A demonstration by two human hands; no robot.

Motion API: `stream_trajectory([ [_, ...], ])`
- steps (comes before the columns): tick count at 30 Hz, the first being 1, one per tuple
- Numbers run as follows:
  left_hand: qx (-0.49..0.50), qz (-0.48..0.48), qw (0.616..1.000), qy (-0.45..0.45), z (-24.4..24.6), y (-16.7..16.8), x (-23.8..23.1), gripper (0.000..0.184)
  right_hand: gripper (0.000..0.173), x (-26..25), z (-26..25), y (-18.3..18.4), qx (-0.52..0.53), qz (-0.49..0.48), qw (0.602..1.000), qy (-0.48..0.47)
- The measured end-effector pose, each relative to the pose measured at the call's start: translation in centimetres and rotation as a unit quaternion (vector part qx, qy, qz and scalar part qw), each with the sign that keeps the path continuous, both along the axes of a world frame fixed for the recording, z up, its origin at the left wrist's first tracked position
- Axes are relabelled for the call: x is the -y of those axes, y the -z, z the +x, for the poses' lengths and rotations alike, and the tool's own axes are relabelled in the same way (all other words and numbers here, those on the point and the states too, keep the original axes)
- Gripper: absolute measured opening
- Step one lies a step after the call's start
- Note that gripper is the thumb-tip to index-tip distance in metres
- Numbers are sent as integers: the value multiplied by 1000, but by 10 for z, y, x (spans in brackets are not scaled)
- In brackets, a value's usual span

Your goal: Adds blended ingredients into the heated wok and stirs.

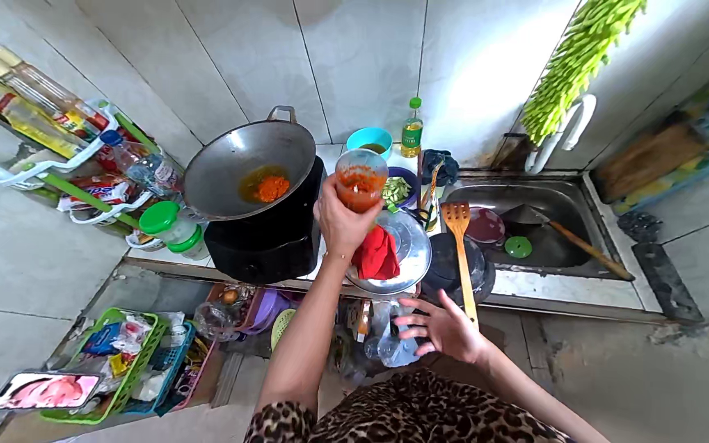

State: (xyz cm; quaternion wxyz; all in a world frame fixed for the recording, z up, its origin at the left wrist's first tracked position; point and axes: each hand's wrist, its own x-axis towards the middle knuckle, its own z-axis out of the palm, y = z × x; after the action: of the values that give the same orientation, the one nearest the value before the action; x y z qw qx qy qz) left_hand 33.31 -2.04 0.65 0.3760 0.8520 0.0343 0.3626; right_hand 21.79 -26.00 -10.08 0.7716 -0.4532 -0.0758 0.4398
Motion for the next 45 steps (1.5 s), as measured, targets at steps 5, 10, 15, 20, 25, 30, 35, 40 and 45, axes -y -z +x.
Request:
stream_trajectory([
  [5,-77,3,992,-96,68,22,-3,95,60,62,-7,-3,122,-81,982,116],
  [10,-162,-30,979,-120,97,51,-12,98,28,99,3,8,147,-270,901,306],
  [15,-189,-67,971,-128,116,61,-19,99,23,109,14,30,181,-387,842,330],
  [20,-237,-98,959,-117,130,59,-21,100,66,102,18,43,166,-563,789,181],
  [25,-268,-128,945,-138,137,74,-26,104,60,83,21,57,-2,-485,859,166],
  [30,-251,-181,943,-119,135,78,-28,107,19,65,12,62,-72,-339,892,292],
  [35,-262,-236,934,-61,77,53,-15,98,20,65,-8,52,65,-327,847,415],
  [40,-39,-129,987,83,-85,88,-1,57,34,74,22,-18,337,-363,785,373],
  [45,-488,34,868,84,-253,156,-67,52,45,31,106,-137,625,-398,641,198],
])
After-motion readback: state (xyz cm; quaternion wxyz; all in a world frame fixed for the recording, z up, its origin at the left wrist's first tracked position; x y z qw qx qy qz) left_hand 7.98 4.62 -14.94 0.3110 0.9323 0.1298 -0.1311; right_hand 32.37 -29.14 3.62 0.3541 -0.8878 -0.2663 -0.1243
